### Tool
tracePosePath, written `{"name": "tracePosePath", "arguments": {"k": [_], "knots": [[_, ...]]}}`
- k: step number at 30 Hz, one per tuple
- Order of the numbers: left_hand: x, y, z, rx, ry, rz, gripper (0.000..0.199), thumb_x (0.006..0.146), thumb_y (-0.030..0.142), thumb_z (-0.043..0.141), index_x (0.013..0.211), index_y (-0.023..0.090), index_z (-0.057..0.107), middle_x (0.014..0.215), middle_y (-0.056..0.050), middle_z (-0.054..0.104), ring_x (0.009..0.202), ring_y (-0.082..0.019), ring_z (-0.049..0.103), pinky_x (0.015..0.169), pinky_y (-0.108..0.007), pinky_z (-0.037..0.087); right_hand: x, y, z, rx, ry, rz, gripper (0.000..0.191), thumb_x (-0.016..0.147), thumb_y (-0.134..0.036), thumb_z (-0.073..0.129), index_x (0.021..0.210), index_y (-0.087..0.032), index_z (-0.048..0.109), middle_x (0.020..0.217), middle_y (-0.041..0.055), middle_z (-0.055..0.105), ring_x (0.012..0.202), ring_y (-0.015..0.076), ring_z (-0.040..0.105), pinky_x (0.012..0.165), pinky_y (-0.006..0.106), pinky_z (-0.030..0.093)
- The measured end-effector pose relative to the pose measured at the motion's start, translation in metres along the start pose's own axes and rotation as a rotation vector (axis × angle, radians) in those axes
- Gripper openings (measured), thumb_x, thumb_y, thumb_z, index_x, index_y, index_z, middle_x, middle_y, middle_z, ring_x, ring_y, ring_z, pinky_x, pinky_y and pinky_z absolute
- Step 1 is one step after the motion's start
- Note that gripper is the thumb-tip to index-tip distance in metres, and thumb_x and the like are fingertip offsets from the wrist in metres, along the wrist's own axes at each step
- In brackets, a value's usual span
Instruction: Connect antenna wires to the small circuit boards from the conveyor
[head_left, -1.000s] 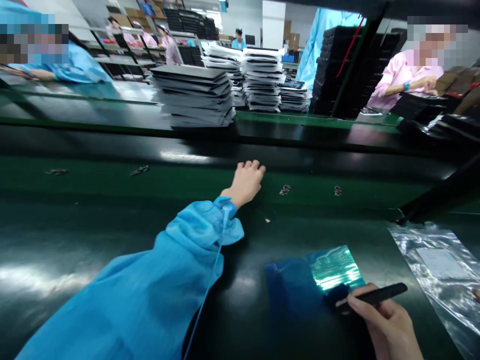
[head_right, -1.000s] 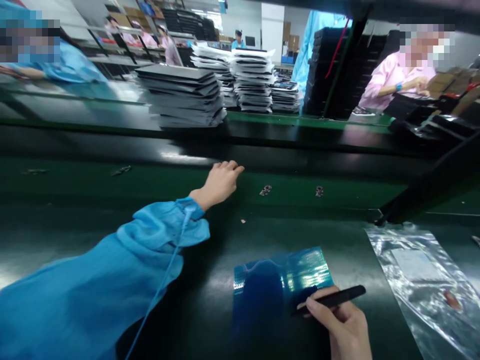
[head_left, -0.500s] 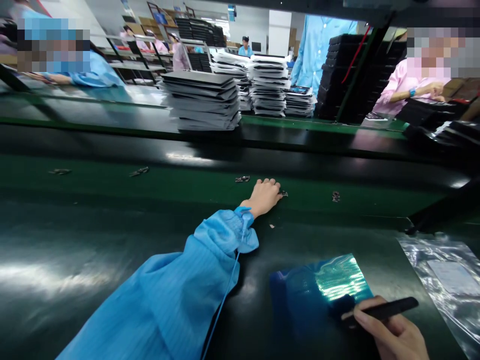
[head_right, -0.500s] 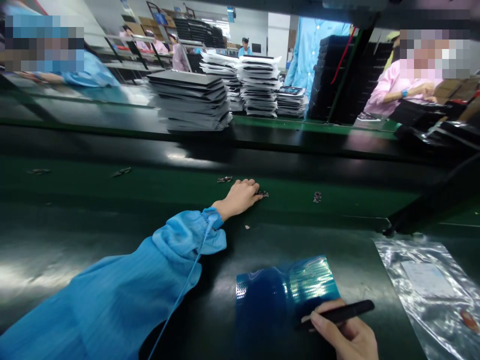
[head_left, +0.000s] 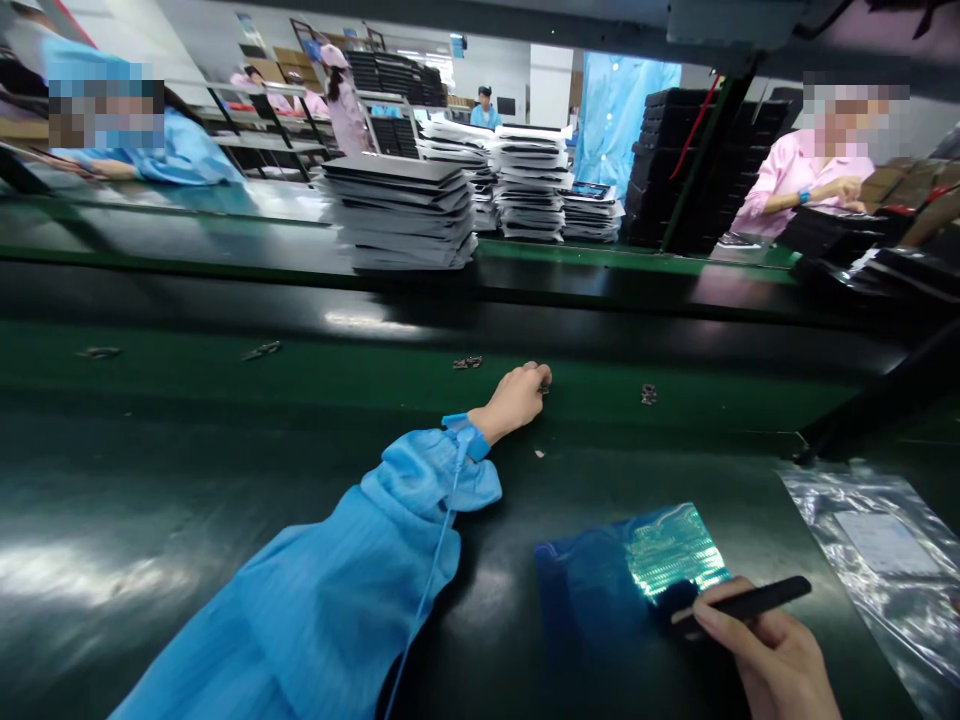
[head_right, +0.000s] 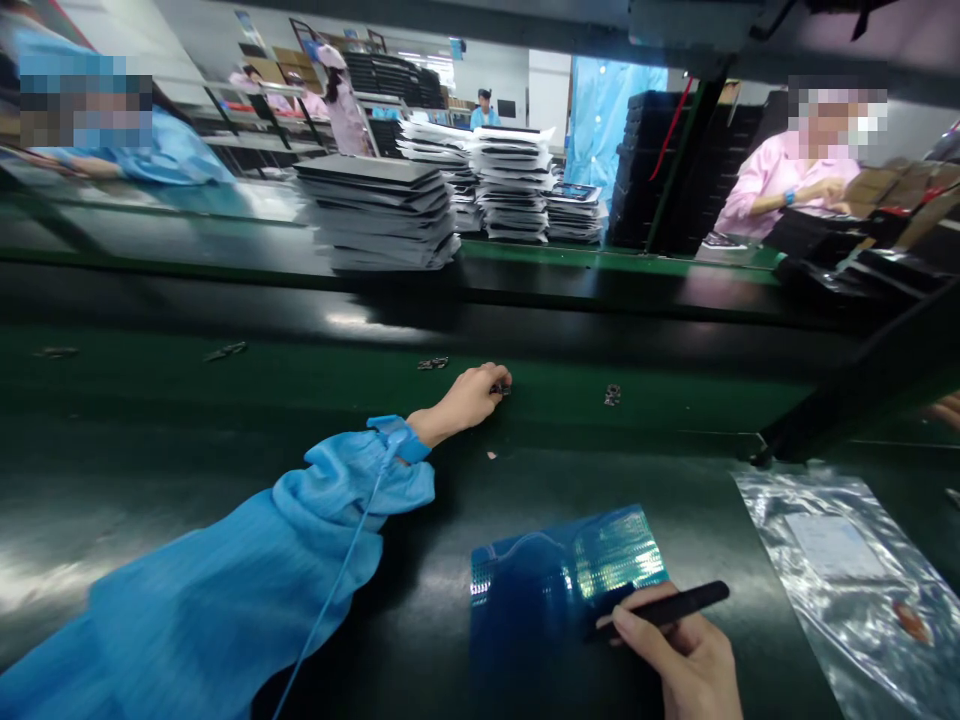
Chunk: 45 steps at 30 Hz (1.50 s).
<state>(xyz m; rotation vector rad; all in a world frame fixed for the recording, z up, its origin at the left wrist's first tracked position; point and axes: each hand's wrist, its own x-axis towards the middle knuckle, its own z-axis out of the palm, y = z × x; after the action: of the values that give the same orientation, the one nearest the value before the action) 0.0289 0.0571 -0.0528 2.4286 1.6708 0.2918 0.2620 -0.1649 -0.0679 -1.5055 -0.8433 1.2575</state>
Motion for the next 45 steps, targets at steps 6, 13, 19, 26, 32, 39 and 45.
{"name": "tracePosePath", "arguments": {"k": [6,13,19,26,32,39,45], "knots": [[-0.077,0.046,-0.047,-0.192,-0.013,0.181,0.019,0.084,0.010,0.052,0.102,0.018,0.054,0.098,-0.001,0.058,0.090,-0.013,0.056,0.079,-0.023,0.045,0.000,-0.001,0.002,0.043,-0.009,-0.018,0.018,0.064,-0.033,0.074,0.064,-0.016,0.069,0.066,0.0034,0.065,0.069,0.0165,0.057,0.064,0.020,0.046],[-0.199,0.079,-0.025,-0.408,-0.455,0.396,0.026,0.085,0.011,0.048,0.108,0.023,0.049,0.096,0.002,0.058,0.083,-0.011,0.058,0.068,-0.020,0.046,-0.002,-0.006,0.006,0.075,0.070,0.005,0.020,0.052,-0.033,0.080,0.061,-0.019,0.069,0.064,0.0016,0.065,0.067,0.0179,0.059,0.063,0.023,0.048],[-0.234,0.076,-0.005,-0.047,-0.085,0.527,0.032,0.084,0.012,0.044,0.116,0.011,0.049,0.115,-0.011,0.051,0.102,-0.025,0.048,0.089,-0.043,0.039,-0.024,-0.007,0.020,-0.009,0.040,-0.050,0.010,0.057,-0.031,0.078,0.061,-0.025,0.071,0.069,0.0002,0.066,0.071,0.0179,0.060,0.065,0.023,0.050],[-0.259,0.072,0.001,0.096,-0.017,0.595,0.035,0.088,0.010,0.033,0.117,0.011,0.051,0.117,-0.008,0.052,0.102,-0.024,0.046,0.093,-0.042,0.030,-0.044,0.000,0.040,-0.260,-0.143,-0.097,0.013,0.063,-0.032,0.075,0.069,-0.021,0.070,0.072,0.0025,0.067,0.071,0.0221,0.062,0.056,0.028,0.048],[-0.259,0.071,0.002,0.096,-0.034,0.616,0.037,0.087,0.010,0.033,0.120,0.010,0.050,0.119,-0.010,0.051,0.103,-0.026,0.047,0.094,-0.044,0.031,-0.047,0.000,0.051,-0.367,-0.190,-0.182,0.004,0.068,-0.029,0.072,0.070,-0.027,0.069,0.071,-0.0030,0.067,0.070,0.0173,0.061,0.058,0.024,0.047],[-0.260,0.072,-0.001,0.078,0.009,0.603,0.036,0.086,0.008,0.032,0.116,0.009,0.053,0.114,-0.010,0.054,0.100,-0.025,0.050,0.094,-0.046,0.035,-0.049,0.000,0.051,-0.386,-0.204,-0.190,0.006,0.067,-0.029,0.073,0.073,-0.029,0.070,0.075,-0.0036,0.069,0.072,0.0186,0.064,0.056,0.024,0.049],[-0.262,0.072,0.002,0.030,0.018,0.593,0.035,0.085,0.008,0.035,0.116,0.008,0.053,0.114,-0.011,0.054,0.100,-0.026,0.050,0.095,-0.048,0.034,-0.050,-0.003,0.052,-0.391,-0.205,-0.178,0.004,0.069,-0.025,0.072,0.072,-0.028,0.070,0.074,-0.0033,0.069,0.075,0.0185,0.063,0.058,0.024,0.049]]}}
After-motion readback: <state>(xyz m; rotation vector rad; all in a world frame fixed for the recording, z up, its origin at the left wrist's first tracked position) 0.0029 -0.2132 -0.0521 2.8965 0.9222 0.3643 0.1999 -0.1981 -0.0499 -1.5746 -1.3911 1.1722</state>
